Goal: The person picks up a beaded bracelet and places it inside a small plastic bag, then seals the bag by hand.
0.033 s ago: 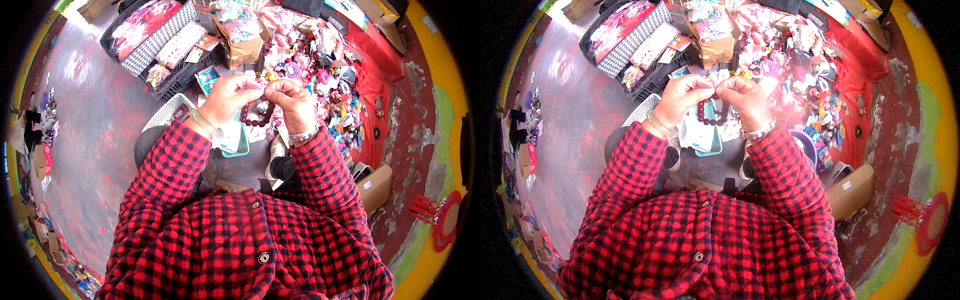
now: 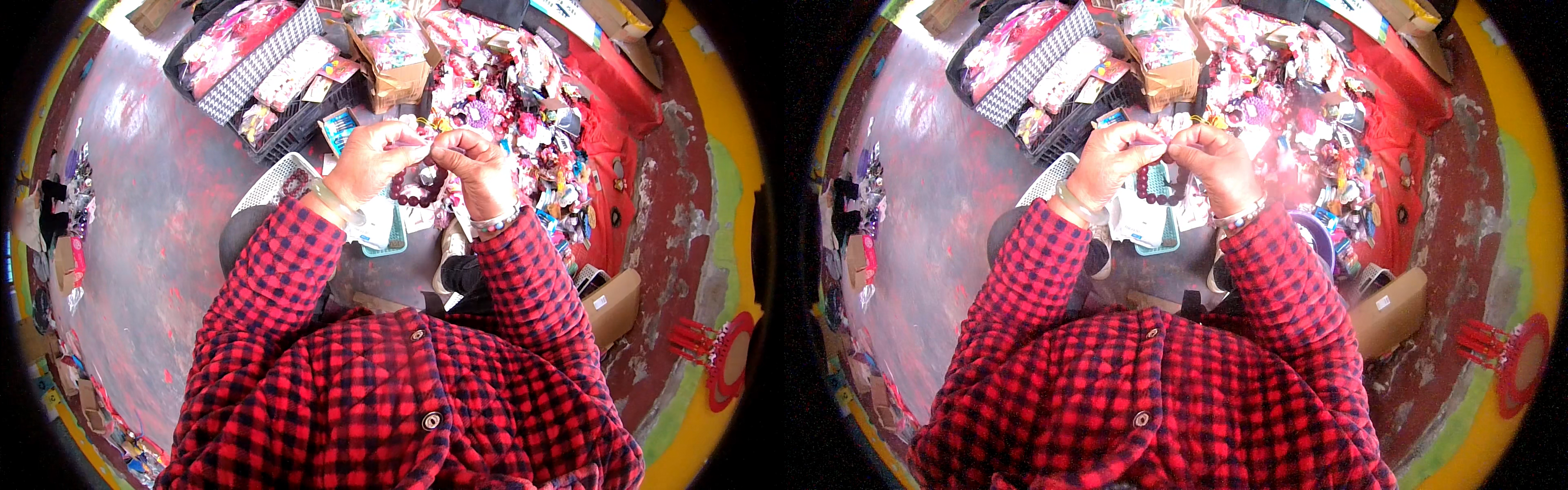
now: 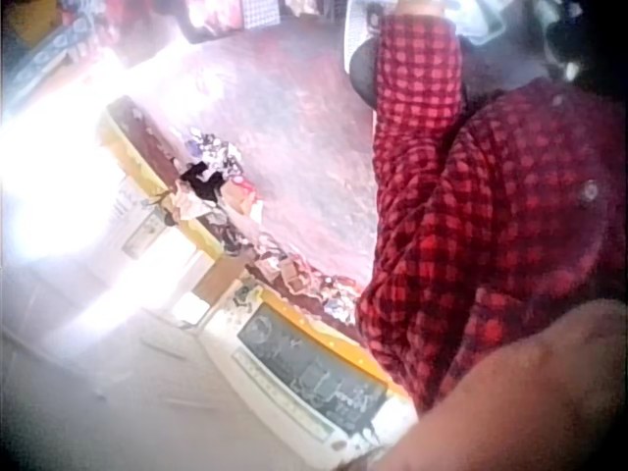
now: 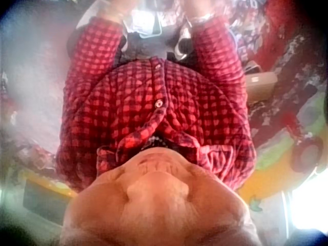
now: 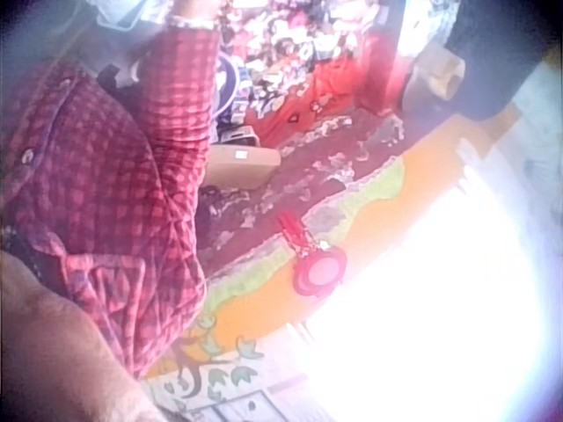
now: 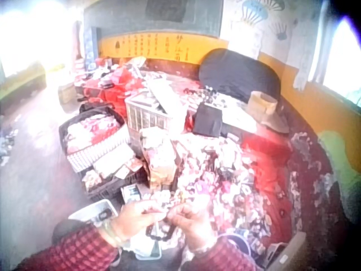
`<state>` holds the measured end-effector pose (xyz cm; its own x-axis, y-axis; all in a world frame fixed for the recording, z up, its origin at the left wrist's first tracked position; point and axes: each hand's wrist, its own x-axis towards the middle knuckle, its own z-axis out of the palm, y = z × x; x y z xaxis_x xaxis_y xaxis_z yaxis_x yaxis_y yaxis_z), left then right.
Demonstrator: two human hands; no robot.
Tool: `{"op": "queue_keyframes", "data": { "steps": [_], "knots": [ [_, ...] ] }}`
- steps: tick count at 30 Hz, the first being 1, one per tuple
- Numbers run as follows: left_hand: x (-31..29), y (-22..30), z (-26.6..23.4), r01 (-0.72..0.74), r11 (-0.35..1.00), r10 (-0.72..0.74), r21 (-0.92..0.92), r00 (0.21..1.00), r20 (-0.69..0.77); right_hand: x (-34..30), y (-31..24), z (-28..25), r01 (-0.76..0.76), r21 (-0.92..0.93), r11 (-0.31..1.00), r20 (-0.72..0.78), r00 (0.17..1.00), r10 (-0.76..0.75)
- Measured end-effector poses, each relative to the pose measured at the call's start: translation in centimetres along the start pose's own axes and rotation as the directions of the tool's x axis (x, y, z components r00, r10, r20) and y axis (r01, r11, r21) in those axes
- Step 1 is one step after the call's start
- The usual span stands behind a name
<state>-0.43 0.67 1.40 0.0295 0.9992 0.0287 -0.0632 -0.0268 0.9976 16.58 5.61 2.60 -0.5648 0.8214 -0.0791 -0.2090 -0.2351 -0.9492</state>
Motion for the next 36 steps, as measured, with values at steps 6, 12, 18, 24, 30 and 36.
{"op": "queue_keyframes", "data": {
  "steps": [6,12,18,24,30,36],
  "knots": [
    [-0.4,0.3,0.2,0.032,0.995,-0.033,-0.098,0.999,-0.009,-0.7,-0.3,0.5,0.059,-0.052,0.997,-0.019,0.998,-0.06],
    [0.3,-0.6,-0.1,0.101,0.974,-0.108,-0.202,0.994,-0.024,0.3,0.9,-0.9,-0.05,0.239,0.97,-0.001,0.999,0.051],
    [0.4,-0.7,-0.3,0.095,0.961,-0.127,-0.259,0.986,-0.109,0.9,-0.1,-1.0,-0.188,0.322,0.928,-0.005,0.98,0.2],
    [0.5,-0.6,-1.0,0.133,0.916,-0.18,-0.378,0.979,-0.092,0.8,1.2,-1.8,-0.092,0.181,0.979,-0.088,0.99,0.109],
    [0.6,-0.9,-0.7,0.064,0.975,-0.084,-0.211,0.992,-0.089,0.8,1.4,-1.9,-0.055,0.083,0.995,-0.153,0.986,0.068],
    [0.6,-0.4,-0.4,0.094,0.995,-0.094,-0.009,0.996,0.003,0.5,1.1,-1.0,-0.002,-0.075,0.997,-0.099,0.995,-0.006]
  ]
}}
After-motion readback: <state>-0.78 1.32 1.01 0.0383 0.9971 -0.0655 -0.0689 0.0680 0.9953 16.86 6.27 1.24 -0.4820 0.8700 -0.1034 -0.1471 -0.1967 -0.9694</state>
